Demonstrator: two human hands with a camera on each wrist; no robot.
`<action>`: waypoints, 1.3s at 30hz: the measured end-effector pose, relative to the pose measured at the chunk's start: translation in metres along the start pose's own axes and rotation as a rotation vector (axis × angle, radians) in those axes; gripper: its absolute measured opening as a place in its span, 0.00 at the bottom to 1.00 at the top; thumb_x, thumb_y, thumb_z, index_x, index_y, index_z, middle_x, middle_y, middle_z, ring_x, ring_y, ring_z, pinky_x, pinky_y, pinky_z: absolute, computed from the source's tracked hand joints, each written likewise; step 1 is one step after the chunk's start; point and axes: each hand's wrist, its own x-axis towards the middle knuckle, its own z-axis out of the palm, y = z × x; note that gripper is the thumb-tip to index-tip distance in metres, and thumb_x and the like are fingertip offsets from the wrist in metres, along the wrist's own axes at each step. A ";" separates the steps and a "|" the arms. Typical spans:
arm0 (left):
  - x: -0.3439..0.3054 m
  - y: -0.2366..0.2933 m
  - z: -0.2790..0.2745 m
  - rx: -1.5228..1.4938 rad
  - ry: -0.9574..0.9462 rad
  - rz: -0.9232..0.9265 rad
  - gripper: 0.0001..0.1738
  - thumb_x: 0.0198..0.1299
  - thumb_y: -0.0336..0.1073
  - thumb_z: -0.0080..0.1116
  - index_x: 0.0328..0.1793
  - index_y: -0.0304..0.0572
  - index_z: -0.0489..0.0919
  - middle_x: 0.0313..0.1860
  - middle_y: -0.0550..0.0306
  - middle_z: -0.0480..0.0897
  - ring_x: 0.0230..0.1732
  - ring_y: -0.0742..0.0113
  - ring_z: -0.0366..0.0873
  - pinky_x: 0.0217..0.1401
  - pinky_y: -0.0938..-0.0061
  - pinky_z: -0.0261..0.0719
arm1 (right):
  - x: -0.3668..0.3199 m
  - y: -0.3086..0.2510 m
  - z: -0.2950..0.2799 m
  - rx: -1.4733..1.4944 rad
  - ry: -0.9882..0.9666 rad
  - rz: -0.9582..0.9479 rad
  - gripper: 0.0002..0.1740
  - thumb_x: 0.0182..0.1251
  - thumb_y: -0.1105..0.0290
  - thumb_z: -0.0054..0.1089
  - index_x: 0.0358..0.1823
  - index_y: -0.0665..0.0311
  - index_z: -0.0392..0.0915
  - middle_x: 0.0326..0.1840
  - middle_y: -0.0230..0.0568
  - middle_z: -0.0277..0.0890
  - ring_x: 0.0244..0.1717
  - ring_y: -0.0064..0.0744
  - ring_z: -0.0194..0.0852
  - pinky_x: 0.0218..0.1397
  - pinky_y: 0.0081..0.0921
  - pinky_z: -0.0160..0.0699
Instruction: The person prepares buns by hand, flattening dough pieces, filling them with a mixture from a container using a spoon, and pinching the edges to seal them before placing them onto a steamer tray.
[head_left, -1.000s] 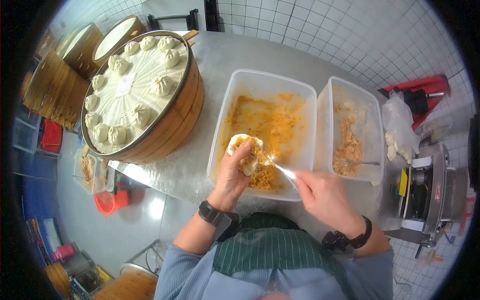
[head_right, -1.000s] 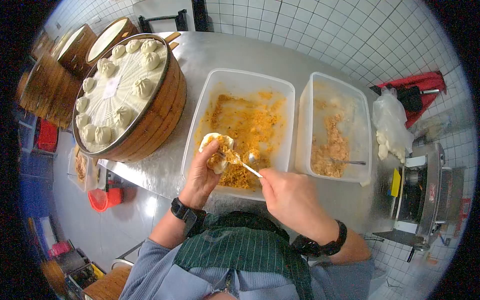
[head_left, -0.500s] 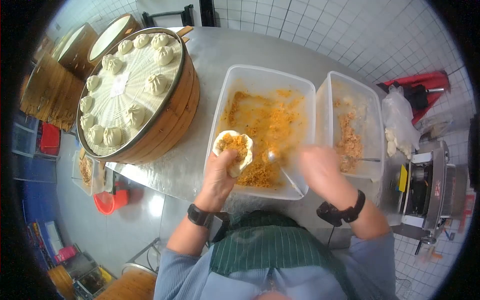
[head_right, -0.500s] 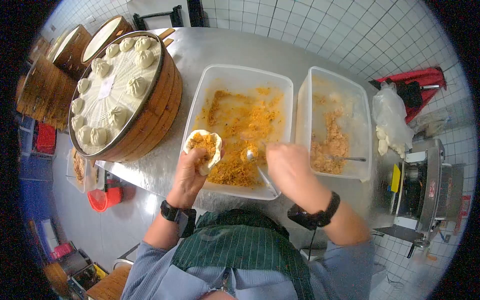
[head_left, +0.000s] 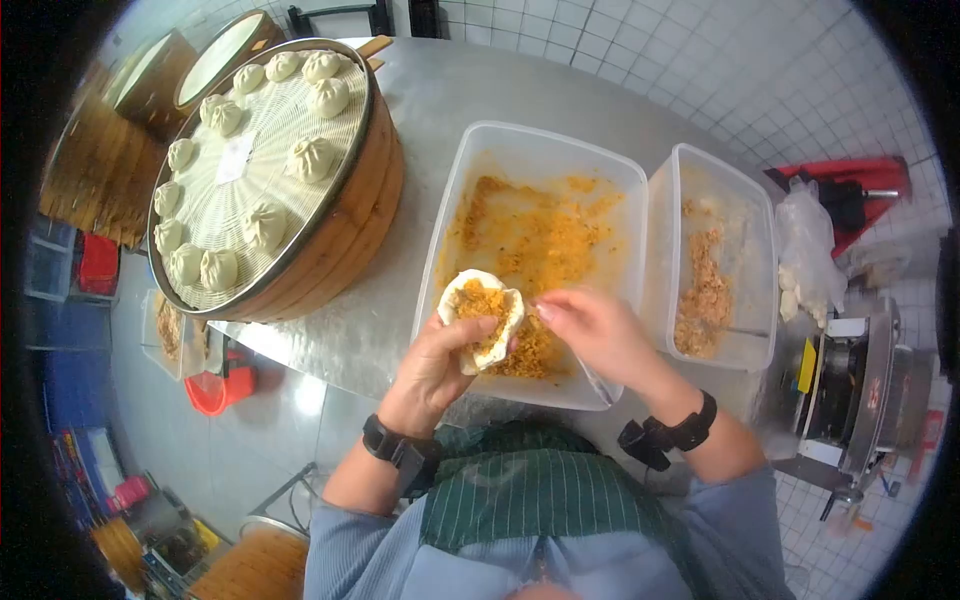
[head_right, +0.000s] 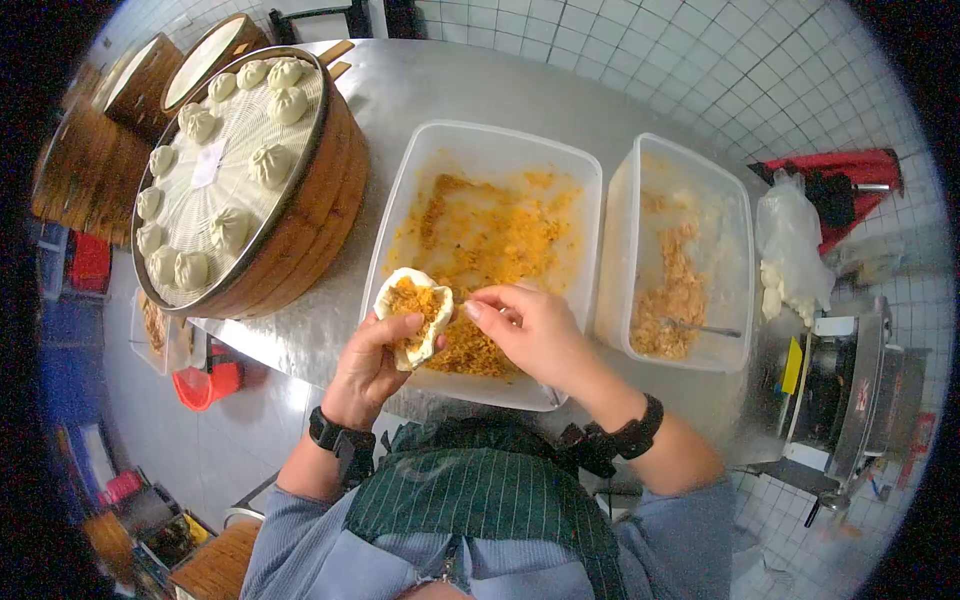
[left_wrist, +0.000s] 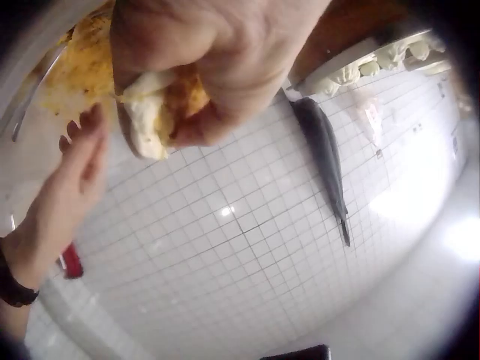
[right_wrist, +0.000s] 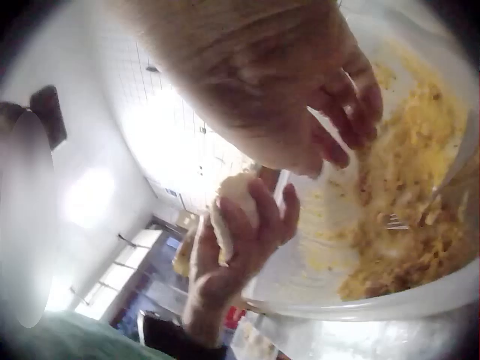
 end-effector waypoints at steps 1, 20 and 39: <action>0.001 -0.002 -0.003 0.012 -0.029 -0.031 0.23 0.58 0.25 0.59 0.61 0.35 0.70 0.53 0.48 0.78 0.52 0.57 0.80 0.50 0.63 0.85 | -0.001 -0.001 0.001 0.352 -0.027 0.099 0.18 0.67 0.62 0.62 0.47 0.72 0.79 0.38 0.44 0.82 0.37 0.27 0.80 0.40 0.24 0.79; 0.003 -0.016 0.012 0.175 -0.046 -0.083 0.17 0.66 0.28 0.53 0.61 0.40 0.70 0.51 0.53 0.78 0.48 0.62 0.82 0.50 0.63 0.86 | -0.003 -0.003 -0.003 0.617 -0.113 0.262 0.12 0.66 0.70 0.63 0.46 0.70 0.78 0.35 0.31 0.78 0.34 0.15 0.75 0.37 0.15 0.77; 0.002 0.009 0.012 0.853 -0.214 -0.220 0.25 0.60 0.29 0.53 0.65 0.38 0.68 0.53 0.52 0.78 0.54 0.63 0.79 0.61 0.64 0.78 | 0.000 -0.002 -0.007 0.415 -0.157 0.042 0.09 0.62 0.71 0.65 0.42 0.66 0.78 0.31 0.29 0.76 0.32 0.16 0.71 0.35 0.18 0.73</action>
